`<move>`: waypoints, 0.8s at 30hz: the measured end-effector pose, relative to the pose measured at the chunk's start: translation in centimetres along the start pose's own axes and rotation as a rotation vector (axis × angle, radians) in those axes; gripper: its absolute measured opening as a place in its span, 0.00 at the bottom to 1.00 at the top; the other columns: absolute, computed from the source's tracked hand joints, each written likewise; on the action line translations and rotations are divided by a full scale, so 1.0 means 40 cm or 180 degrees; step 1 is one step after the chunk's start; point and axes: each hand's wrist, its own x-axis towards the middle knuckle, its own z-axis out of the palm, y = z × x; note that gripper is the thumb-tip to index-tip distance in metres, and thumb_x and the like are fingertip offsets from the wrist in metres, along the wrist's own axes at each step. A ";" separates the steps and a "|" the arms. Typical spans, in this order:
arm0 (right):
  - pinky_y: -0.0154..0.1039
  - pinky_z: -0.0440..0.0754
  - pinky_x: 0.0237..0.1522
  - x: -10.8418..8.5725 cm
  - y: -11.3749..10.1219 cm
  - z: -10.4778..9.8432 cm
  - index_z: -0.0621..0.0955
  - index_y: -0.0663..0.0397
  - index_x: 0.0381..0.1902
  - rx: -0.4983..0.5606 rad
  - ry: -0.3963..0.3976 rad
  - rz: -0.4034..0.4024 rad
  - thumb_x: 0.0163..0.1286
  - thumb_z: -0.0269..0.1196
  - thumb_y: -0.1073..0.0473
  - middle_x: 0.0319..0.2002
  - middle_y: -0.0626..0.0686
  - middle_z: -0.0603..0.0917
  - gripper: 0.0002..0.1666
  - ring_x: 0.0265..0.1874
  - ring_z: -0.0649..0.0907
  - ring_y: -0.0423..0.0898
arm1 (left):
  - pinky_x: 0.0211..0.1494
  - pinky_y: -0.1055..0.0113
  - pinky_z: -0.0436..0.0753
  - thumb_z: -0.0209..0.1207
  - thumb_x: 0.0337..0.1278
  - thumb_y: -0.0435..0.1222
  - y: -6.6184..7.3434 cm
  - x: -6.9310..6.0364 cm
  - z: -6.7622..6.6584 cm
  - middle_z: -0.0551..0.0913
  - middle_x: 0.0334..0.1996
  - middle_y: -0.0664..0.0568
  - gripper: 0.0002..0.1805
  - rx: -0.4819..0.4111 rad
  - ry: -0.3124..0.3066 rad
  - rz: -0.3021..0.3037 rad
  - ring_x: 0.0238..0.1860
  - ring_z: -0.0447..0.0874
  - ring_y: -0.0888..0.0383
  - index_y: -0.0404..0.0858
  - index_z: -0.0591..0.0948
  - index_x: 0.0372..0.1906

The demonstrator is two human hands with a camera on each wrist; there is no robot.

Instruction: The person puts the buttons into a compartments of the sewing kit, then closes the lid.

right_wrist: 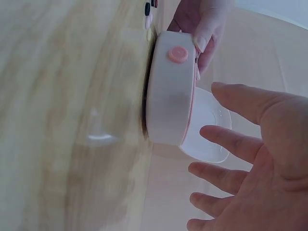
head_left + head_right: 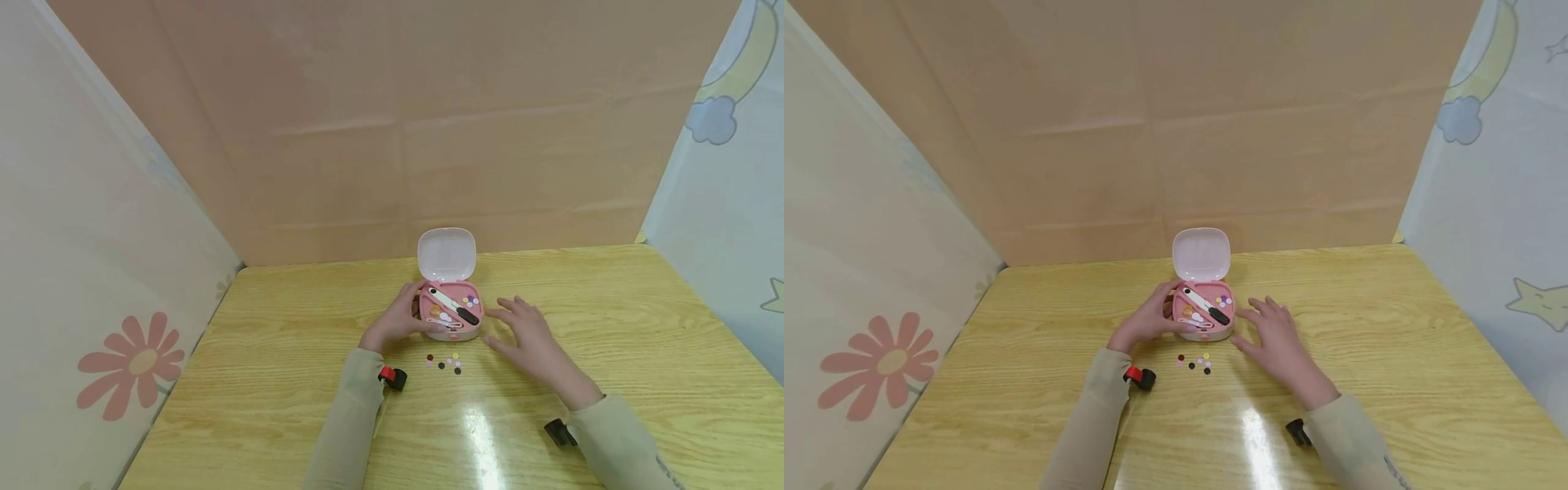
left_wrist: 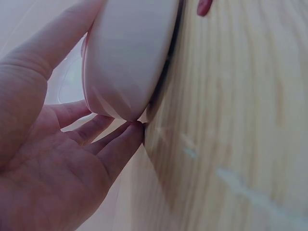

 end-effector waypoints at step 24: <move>0.70 0.48 0.62 -0.037 -0.020 0.034 0.77 0.63 0.58 0.0013 -0.0060 0.0160 0.60 0.69 0.56 0.62 0.70 0.68 0.29 0.64 0.59 0.73 | 0.60 0.69 0.71 0.75 0.41 0.40 0.002 -0.002 0.000 0.62 0.58 0.54 0.52 0.0061 -0.0001 0.0026 0.58 0.69 0.55 0.48 0.58 0.72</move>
